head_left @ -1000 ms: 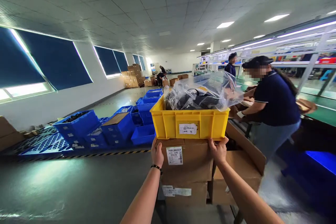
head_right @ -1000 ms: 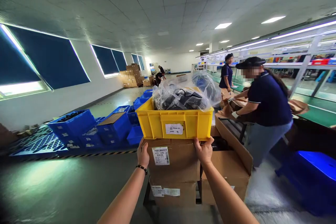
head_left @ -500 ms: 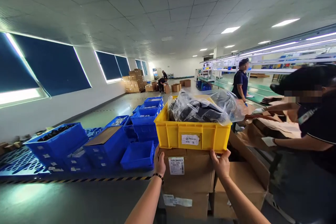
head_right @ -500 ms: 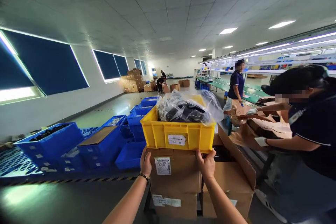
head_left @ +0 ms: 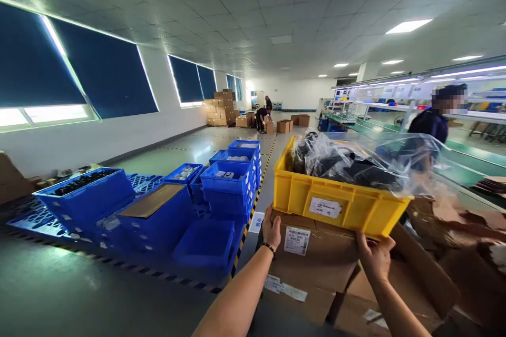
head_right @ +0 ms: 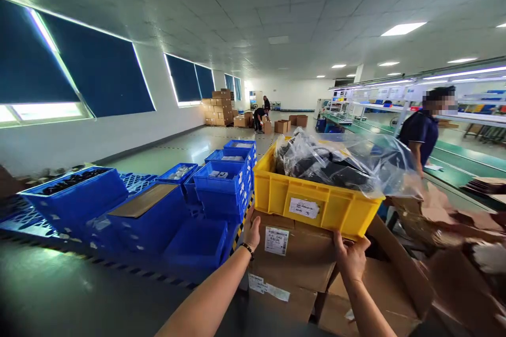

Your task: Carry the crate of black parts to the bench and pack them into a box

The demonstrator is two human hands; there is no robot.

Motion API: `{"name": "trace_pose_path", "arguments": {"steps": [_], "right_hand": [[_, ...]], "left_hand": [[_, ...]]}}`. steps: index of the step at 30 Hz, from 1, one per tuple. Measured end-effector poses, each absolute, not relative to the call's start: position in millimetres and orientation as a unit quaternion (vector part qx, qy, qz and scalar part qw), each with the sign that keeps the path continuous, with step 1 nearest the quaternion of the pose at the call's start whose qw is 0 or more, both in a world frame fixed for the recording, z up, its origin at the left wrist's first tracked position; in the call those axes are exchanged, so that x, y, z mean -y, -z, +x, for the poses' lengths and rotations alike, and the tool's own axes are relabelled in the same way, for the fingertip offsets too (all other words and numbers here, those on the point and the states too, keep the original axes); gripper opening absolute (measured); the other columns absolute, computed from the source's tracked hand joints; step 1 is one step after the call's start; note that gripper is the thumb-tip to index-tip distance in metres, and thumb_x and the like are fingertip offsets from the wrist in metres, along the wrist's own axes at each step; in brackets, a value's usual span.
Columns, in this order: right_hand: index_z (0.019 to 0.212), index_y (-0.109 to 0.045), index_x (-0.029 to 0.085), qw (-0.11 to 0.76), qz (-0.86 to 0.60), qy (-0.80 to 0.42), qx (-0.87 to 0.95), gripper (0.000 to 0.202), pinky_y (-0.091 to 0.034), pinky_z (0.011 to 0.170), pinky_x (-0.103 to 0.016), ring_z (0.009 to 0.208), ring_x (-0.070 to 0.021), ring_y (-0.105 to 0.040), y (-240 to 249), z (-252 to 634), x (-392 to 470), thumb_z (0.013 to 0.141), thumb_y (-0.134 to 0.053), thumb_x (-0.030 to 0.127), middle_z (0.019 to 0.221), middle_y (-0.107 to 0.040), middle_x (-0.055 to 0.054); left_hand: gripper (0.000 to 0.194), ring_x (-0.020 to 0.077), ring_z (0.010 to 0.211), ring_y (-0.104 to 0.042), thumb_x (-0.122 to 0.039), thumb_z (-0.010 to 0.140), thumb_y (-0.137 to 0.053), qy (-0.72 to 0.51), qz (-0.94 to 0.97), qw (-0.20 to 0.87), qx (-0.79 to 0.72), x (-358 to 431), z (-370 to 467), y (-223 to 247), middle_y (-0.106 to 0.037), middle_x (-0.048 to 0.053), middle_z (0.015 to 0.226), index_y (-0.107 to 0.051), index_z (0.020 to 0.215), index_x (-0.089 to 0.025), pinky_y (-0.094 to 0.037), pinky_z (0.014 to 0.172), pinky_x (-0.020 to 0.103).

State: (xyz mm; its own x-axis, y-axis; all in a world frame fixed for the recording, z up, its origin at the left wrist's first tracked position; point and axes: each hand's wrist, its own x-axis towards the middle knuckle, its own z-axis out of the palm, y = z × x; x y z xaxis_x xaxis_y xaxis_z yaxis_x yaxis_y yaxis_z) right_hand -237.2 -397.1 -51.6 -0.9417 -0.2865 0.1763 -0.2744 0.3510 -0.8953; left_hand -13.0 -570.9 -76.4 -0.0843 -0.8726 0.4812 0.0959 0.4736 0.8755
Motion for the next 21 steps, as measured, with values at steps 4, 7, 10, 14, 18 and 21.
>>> {"name": "trace_pose_path", "arguments": {"steps": [4,7,10,14,18,21], "right_hand": [[0.092,-0.027,0.023,0.007,-0.173,0.539,-0.824,0.077,-0.039,0.062,-0.038,0.076,-0.0282,-0.053,47.7,-236.7,399.5,0.046,-0.043,0.082,0.091,-0.047,-0.008],[0.091,-0.028,0.022,0.000,-0.181,0.547,-0.817,0.077,-0.039,0.063,-0.038,0.075,-0.0285,-0.054,48.1,-238.2,400.0,0.046,-0.042,0.082,0.082,-0.048,-0.006],[0.093,-0.028,0.022,-0.004,-0.188,0.576,-0.796,0.077,-0.041,0.064,-0.039,0.072,-0.0283,-0.055,50.3,-241.7,399.0,0.048,-0.042,0.083,0.079,-0.050,-0.005],[0.093,-0.028,0.023,-0.005,-0.198,0.602,-0.773,0.075,-0.042,0.064,-0.039,0.070,-0.0287,-0.057,53.9,-250.3,397.0,0.052,-0.043,0.083,0.076,-0.053,-0.003],[0.093,-0.030,0.023,0.017,-0.218,0.615,-0.758,0.070,-0.043,0.064,-0.038,0.069,-0.0285,-0.058,59.4,-265.4,400.0,0.057,-0.046,0.081,0.071,-0.055,-0.002],[0.095,-0.031,0.023,0.033,-0.234,0.619,-0.749,0.069,-0.043,0.062,-0.037,0.064,-0.0280,-0.058,62.5,-276.2,407.7,0.058,-0.047,0.080,0.065,-0.056,0.000]], "left_hand": [[0.058,0.0260,0.125,-0.046,-0.046,0.081,-0.046,0.393,0.300,0.594,0.635,572.6,-9.6,75.0,-0.053,0.015,0.131,-0.051,0.127,-0.012,-0.035,0.108,0.040],[0.058,0.0268,0.124,-0.046,-0.045,0.078,-0.048,0.393,0.324,0.594,0.623,570.4,-10.8,75.9,-0.053,0.017,0.130,-0.052,0.125,-0.010,-0.035,0.107,0.041],[0.054,0.0258,0.123,-0.047,-0.043,0.076,-0.049,0.404,0.333,0.595,0.609,568.2,-14.8,76.4,-0.055,0.015,0.127,-0.055,0.121,-0.012,-0.035,0.107,0.041],[0.051,0.0264,0.122,-0.048,-0.047,0.074,-0.053,0.421,0.343,0.602,0.585,570.6,-21.6,81.5,-0.058,0.014,0.124,-0.059,0.113,-0.014,-0.034,0.108,0.042],[0.050,0.0293,0.119,-0.050,-0.050,0.071,-0.054,0.413,0.363,0.609,0.572,583.9,-30.1,94.2,-0.061,0.015,0.120,-0.061,0.106,-0.015,-0.032,0.109,0.046],[0.052,0.0315,0.120,-0.049,-0.051,0.068,-0.055,0.404,0.381,0.609,0.567,599.6,-37.0,103.3,-0.059,0.016,0.122,-0.061,0.105,-0.015,-0.032,0.109,0.048]]}}
